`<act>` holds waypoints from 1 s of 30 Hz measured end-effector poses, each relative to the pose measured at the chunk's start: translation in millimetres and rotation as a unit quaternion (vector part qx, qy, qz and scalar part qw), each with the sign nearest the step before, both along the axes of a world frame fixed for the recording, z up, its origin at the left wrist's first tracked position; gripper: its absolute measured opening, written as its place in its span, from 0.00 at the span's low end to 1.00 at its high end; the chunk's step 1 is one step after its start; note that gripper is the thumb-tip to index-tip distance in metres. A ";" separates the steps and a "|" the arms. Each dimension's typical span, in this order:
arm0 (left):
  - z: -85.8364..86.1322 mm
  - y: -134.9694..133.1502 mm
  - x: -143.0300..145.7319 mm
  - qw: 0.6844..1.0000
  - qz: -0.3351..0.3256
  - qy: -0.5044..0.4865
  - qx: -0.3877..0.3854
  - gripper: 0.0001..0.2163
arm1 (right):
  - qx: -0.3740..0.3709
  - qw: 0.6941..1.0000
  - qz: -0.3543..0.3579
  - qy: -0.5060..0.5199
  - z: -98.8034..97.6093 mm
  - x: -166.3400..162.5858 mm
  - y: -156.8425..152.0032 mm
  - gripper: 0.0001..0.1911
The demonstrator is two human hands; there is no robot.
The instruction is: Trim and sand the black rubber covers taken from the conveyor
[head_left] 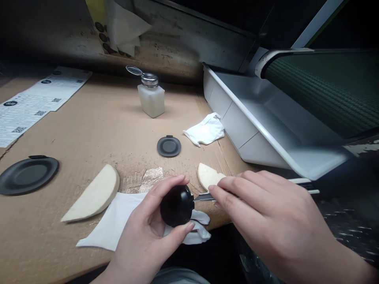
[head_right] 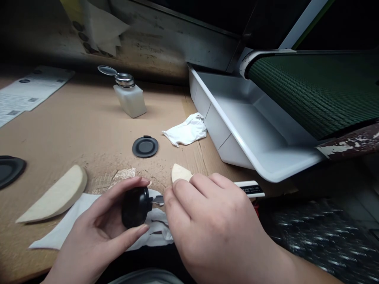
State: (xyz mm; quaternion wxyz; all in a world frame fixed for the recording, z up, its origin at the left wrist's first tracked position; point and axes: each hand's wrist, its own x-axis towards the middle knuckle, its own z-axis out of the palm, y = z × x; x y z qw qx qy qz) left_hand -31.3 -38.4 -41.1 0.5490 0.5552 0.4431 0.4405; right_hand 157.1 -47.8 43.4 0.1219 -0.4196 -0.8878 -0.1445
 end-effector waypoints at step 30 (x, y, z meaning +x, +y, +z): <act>-2.9 1.7 -0.3 1.000 -0.005 0.004 0.012 0.25 | -0.103 0.986 -0.071 0.108 -16.2 15.7 6.2 0.09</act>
